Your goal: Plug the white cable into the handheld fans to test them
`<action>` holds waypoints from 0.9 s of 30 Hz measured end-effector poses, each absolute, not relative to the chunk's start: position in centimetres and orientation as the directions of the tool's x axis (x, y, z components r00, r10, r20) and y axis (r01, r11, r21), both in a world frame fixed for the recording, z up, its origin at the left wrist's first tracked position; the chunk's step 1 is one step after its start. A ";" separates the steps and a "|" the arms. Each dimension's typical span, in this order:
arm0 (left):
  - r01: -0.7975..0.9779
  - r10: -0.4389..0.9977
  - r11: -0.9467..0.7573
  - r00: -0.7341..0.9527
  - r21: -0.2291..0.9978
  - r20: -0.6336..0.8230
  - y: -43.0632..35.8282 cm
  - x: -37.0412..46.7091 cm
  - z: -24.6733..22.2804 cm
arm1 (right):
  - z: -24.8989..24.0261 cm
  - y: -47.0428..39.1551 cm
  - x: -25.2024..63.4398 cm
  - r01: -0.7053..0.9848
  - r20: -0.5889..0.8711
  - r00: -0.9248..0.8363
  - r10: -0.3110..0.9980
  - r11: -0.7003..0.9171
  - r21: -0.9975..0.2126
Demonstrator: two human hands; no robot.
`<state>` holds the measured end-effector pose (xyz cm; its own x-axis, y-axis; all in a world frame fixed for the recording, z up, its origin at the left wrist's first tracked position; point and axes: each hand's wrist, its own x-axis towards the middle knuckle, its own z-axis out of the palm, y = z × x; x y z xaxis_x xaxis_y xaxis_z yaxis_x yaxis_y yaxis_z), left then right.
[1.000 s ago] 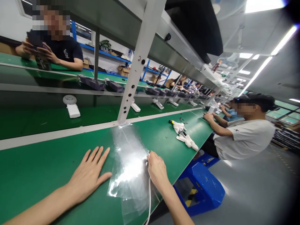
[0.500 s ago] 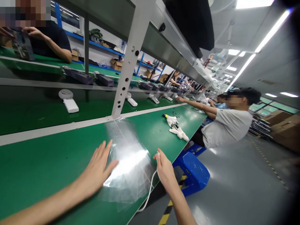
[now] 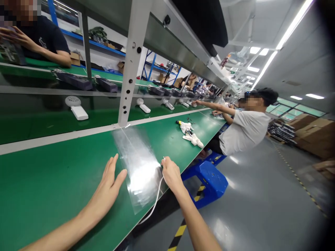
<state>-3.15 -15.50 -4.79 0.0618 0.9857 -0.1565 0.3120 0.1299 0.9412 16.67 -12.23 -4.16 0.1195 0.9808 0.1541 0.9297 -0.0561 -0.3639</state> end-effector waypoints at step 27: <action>0.070 0.965 0.149 -0.227 0.986 -0.130 -3.0 -2.6 -5.2 | -6.8 -1.3 13.3 0.779 0.204 -0.006 0.979 0.132 -0.612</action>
